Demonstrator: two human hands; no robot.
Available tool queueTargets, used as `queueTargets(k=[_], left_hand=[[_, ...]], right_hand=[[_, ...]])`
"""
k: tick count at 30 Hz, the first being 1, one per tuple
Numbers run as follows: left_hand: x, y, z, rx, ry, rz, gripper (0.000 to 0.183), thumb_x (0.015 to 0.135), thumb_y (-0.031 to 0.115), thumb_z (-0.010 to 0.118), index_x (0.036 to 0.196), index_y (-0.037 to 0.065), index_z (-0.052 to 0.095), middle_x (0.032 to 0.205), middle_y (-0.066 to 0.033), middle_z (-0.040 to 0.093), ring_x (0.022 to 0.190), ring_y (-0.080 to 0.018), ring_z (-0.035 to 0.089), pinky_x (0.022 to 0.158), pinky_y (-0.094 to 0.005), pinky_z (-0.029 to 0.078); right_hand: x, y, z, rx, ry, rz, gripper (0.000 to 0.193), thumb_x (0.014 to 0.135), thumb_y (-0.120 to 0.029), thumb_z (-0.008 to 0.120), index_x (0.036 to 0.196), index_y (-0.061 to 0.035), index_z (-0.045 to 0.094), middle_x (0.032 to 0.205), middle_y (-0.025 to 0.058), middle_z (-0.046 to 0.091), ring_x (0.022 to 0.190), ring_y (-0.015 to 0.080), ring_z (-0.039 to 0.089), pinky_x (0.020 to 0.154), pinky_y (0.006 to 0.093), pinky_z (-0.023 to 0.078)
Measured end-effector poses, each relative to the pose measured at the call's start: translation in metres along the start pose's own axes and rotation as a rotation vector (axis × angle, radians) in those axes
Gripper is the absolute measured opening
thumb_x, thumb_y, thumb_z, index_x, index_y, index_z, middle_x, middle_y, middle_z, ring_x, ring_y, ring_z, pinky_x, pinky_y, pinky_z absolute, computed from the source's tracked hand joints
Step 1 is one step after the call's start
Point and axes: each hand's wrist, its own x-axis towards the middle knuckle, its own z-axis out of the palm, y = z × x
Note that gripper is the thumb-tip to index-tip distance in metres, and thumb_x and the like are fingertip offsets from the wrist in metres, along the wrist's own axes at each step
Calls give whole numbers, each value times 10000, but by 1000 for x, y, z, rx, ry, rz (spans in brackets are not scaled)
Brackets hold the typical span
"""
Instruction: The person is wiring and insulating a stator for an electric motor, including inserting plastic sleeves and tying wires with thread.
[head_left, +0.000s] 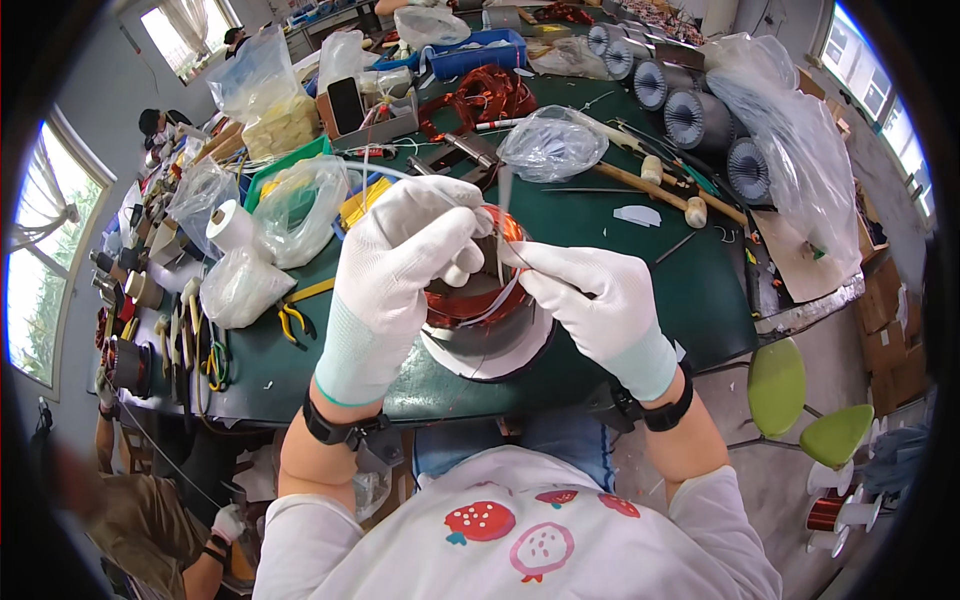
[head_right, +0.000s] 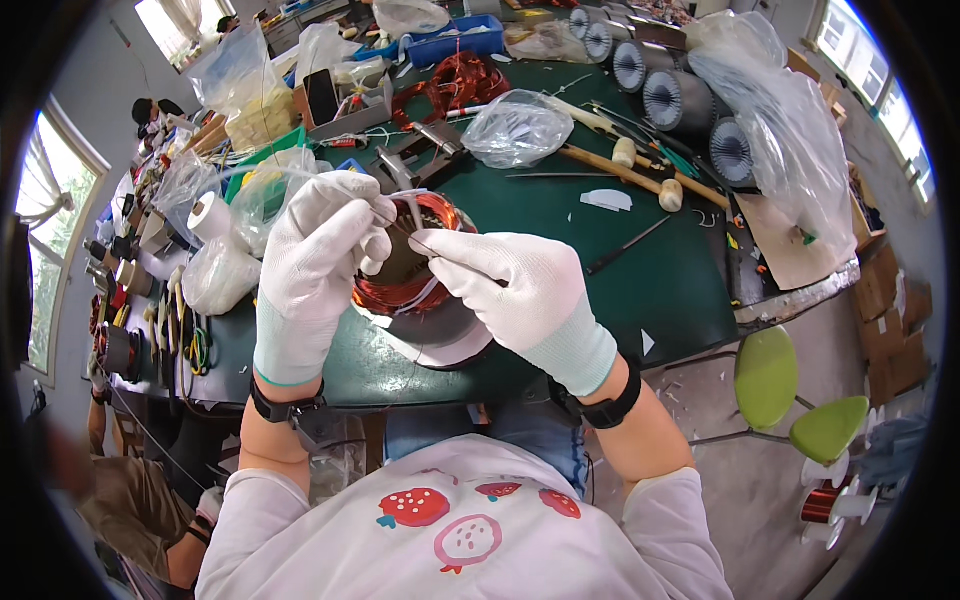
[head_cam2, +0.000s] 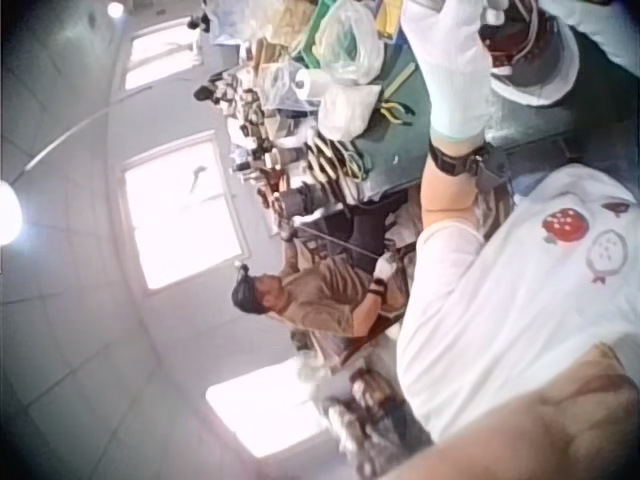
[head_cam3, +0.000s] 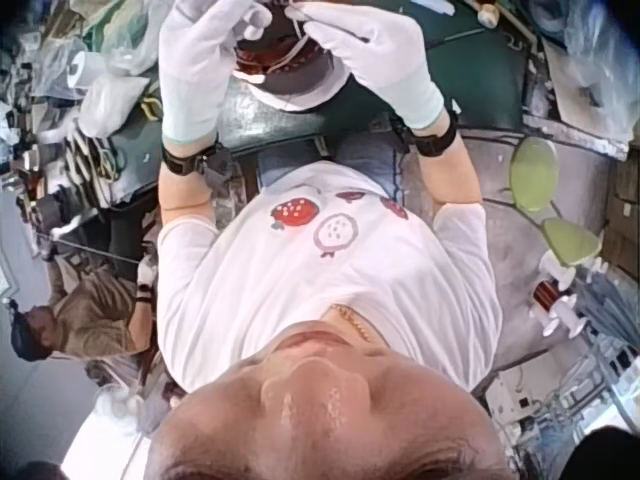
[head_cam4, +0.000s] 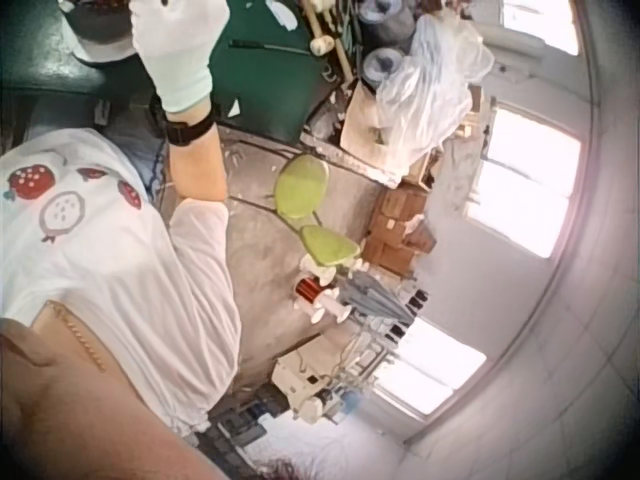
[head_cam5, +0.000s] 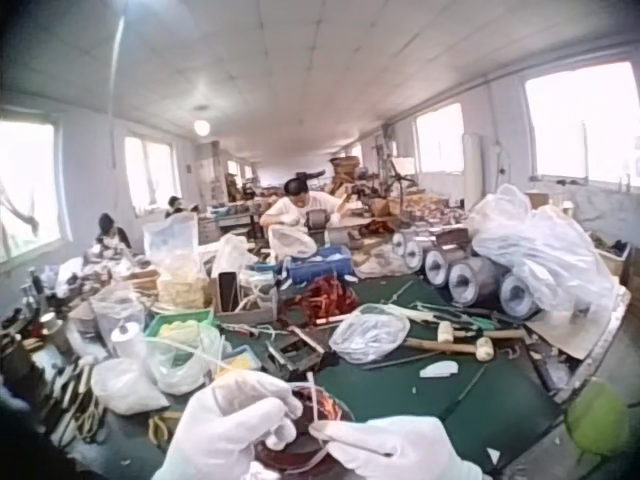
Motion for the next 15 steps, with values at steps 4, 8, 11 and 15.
queueTargets(k=[4,8,11,15], left_hand=[[-10,3,-1,-1,76,129,191,999,111,584,1144,-3,634,998,-73,702,767,-97,639,673,-225,484],[-18,8,2,111,105,198,201,1034,125,531,1146,-7,631,1037,-112,707,783,-101,659,685,-215,494],[-20,8,2,171,118,248,232,1045,156,519,1166,-11,625,1042,-129,709,773,-100,667,673,-218,498],[-19,7,5,160,156,287,160,1016,104,574,1108,-5,648,1019,-108,731,706,-96,661,616,-204,486]], right_hand=[[2,-2,1,-140,-55,-63,239,864,-95,712,1096,-66,761,839,125,717,689,243,681,627,303,539],[1,2,6,-45,-13,-35,230,868,-74,694,1086,-74,767,794,117,703,651,229,666,599,310,528],[1,1,6,-73,-17,-51,232,869,-76,693,1089,-80,768,776,119,695,632,230,658,587,308,522],[2,0,7,-105,-20,-54,237,870,-91,705,1099,-93,767,764,121,689,617,224,654,576,302,514]])
